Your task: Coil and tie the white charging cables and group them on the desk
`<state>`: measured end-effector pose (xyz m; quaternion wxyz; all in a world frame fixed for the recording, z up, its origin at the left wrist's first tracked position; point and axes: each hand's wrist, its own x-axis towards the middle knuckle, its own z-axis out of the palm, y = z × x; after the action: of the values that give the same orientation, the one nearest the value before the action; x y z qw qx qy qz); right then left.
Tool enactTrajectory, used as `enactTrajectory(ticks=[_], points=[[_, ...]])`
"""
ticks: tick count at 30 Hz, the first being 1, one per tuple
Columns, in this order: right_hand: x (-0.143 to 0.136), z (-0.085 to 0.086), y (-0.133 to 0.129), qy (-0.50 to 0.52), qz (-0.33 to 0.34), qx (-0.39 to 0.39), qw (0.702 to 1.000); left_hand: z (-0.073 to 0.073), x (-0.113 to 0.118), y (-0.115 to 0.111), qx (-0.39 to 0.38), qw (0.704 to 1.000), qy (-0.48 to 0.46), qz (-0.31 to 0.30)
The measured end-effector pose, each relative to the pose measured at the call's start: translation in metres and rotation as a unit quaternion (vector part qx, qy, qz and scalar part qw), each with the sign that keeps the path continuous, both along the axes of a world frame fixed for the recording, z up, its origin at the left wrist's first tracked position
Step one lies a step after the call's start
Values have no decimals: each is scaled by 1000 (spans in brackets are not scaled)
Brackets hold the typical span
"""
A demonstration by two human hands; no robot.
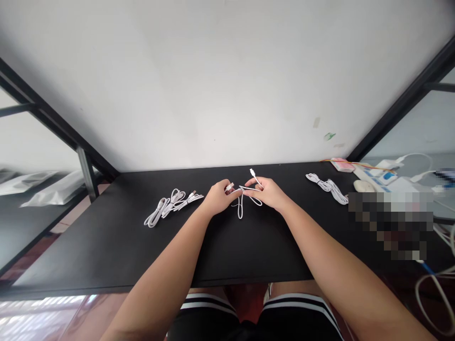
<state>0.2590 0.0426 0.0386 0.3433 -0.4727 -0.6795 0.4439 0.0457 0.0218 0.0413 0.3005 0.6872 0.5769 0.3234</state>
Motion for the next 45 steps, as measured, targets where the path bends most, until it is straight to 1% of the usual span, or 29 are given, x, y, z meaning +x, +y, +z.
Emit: enactTrajectory(ticks=[3,6,10,13,16,21,25,28,30,33,35,39,41,45], points=[[0,0,-1,-20,6,9,1000,1,2,-1,-5,1000,-13,3],[-1,0,-1,-23,4,1,1000,1,5,-2,-13,999,-36,8],[-2,0,0,-23,-3,7,1000,1,5,1,23,998,-36,54],[-3,0,0,-40,-10,17,999,2,4,2,49,995,-63,66],[-4,0,-1,-40,-2,16,999,5,3,1,63,992,-90,59],[-7,1,-2,-14,4,8,1000,9,4,-3,81,992,-96,33],[-9,-2,0,2,20,10,1000,7,5,-4,82,991,-106,9],[-10,-8,4,-7,26,22,999,4,6,-3,73,991,-108,0],[-10,-12,6,-22,21,43,999,2,6,-2,73,991,-112,6],[-10,-15,7,-27,16,66,997,0,6,0,81,989,-120,31],[-11,-15,7,-22,17,59,998,-1,6,2,67,988,-132,42],[-12,-12,4,-5,35,9,999,-4,5,3,29,988,-147,36],[-12,-11,3,-7,42,3,999,-4,5,3,32,990,-136,37],[-14,-11,1,-16,51,11,998,-1,6,1,62,991,-105,58]])
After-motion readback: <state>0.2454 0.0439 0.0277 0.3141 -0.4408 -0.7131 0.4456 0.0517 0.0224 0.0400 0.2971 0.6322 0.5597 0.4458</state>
